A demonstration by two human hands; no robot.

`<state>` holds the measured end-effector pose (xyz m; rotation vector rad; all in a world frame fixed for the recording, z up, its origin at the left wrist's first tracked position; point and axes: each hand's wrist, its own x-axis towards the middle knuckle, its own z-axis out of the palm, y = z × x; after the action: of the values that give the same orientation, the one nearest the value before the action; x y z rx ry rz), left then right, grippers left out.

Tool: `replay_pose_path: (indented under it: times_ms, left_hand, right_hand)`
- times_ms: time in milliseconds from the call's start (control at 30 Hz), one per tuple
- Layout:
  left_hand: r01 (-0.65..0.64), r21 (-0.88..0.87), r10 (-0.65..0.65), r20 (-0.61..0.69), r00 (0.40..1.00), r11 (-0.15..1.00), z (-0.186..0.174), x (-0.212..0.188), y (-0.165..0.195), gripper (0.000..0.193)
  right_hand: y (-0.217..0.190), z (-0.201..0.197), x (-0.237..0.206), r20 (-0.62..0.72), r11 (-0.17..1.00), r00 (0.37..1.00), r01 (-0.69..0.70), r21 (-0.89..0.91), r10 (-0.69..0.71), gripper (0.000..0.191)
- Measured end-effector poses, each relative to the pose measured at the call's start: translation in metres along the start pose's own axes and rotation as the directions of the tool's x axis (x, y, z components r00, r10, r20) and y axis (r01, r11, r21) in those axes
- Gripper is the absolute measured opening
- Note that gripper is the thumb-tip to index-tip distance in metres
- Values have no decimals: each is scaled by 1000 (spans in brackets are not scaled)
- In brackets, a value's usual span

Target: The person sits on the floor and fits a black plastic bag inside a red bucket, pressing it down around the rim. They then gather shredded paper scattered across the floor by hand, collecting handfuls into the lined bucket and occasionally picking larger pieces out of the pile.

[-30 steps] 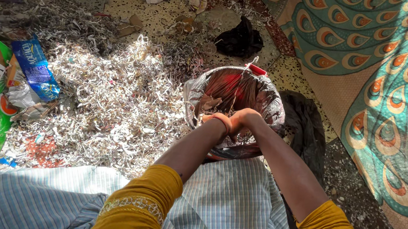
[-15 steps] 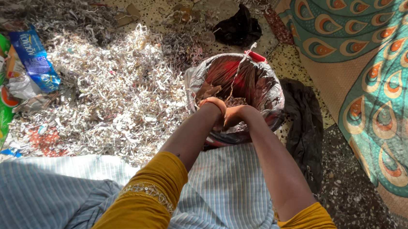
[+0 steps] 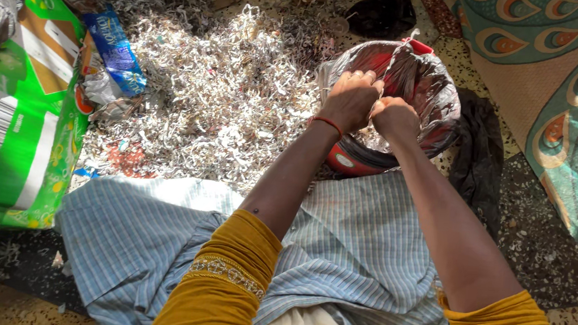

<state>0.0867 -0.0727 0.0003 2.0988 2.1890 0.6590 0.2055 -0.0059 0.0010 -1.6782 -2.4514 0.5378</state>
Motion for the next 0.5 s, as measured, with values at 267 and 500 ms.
replay_pose_path:
  times_ms: [267, 500]
  left_hand:
    - [-42, 85, 76, -453, 888, 995, -34, -52, -41, 68]
    - [159, 91, -100, -461, 882, 983, -52, -114, -90, 73]
  right_hand:
    - [-65, 17, -32, -531, 934, 771, 329, -139, -350, 45]
    - [-124, 59, -61, -596, 803, 568, 544, -245, -567, 49]
